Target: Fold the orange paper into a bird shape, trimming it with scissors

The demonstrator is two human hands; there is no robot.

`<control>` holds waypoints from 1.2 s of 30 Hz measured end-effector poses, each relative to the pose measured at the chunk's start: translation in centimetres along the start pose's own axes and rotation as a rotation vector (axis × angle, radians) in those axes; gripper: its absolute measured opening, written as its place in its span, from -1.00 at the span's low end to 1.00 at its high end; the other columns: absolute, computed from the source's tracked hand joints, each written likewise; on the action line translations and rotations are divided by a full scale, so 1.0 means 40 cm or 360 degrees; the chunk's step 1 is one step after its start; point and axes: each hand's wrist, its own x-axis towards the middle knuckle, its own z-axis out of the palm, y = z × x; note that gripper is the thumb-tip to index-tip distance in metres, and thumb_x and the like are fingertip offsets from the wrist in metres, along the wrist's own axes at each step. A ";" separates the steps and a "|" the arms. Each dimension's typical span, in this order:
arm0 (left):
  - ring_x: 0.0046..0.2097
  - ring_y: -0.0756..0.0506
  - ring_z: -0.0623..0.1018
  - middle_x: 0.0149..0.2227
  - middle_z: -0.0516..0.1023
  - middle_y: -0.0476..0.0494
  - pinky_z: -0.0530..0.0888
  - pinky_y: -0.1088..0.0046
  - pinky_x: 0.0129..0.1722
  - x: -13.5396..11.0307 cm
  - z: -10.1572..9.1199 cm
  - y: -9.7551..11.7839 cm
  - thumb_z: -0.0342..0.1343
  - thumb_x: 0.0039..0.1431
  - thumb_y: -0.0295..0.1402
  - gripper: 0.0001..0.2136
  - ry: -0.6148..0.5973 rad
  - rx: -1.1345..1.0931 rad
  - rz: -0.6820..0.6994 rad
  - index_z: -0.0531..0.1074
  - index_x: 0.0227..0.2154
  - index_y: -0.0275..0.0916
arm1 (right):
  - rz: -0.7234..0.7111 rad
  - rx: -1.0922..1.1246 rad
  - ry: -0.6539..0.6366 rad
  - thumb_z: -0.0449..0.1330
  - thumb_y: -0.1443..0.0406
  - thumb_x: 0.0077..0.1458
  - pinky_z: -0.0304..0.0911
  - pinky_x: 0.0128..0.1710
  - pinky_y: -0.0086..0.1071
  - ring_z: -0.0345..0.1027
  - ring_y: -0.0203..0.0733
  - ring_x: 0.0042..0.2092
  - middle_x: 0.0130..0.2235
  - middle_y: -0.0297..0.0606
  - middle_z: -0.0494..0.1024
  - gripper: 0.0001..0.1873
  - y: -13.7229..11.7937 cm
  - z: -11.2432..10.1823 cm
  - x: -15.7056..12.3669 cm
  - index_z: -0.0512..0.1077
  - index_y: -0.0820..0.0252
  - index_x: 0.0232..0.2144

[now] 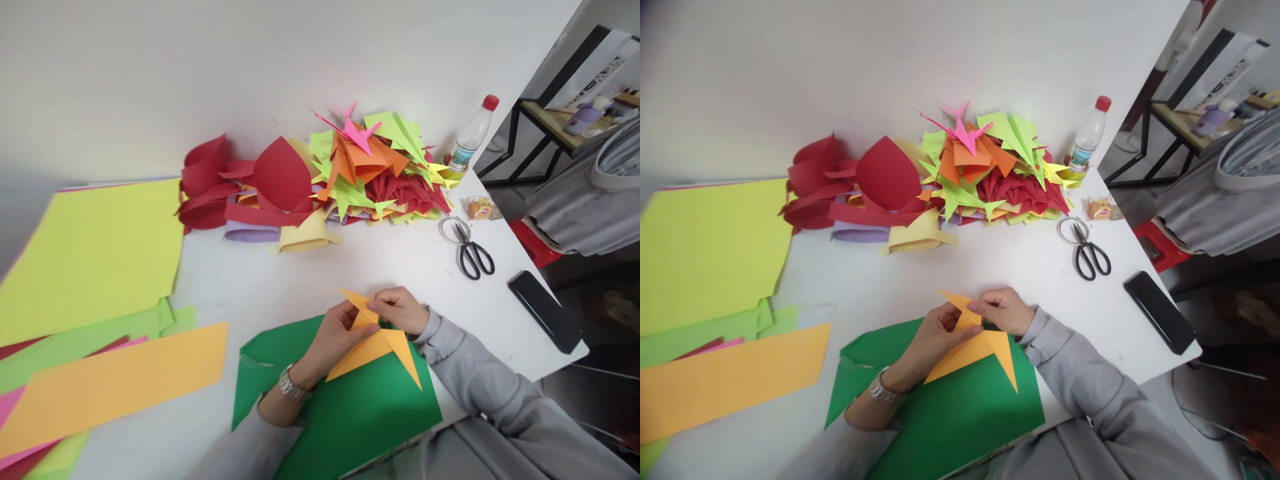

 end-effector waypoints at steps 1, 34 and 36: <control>-0.21 -0.16 0.56 -0.31 0.61 -0.11 0.49 0.34 -0.21 0.001 -0.001 -0.002 0.45 -0.28 -0.26 -0.57 0.0011 -0.0010 -0.0001 0.49 -0.29 -0.25 | -0.0003 -0.0001 0.0003 0.15 -0.25 -0.06 -0.09 -0.61 -0.48 -0.02 -0.43 -0.58 -0.67 -0.46 0.19 -0.34 0.000 -0.001 0.000 0.21 0.19 -0.71; -0.41 -0.08 0.55 -0.43 0.60 -0.06 0.49 0.42 -0.41 0.006 -0.022 0.009 0.46 -0.37 -0.20 -0.56 0.0471 -0.0208 0.0058 0.46 -0.40 -0.29 | 0.0073 0.0102 -0.0256 0.24 -0.21 -0.10 -0.06 -0.58 -0.49 0.01 -0.43 -0.56 -0.62 -0.49 0.18 -0.40 0.013 -0.036 -0.002 0.28 0.21 -0.57; -0.43 -0.07 0.54 -0.45 0.59 -0.04 0.47 0.45 -0.43 0.005 -0.020 0.017 0.47 -0.39 -0.20 -0.55 0.0449 -0.0145 0.0042 0.46 -0.42 -0.29 | 0.0075 0.0097 -0.0244 0.22 -0.21 -0.07 -0.07 -0.59 -0.49 0.01 -0.43 -0.57 -0.62 -0.49 0.18 -0.40 0.018 -0.035 -0.001 0.27 0.21 -0.57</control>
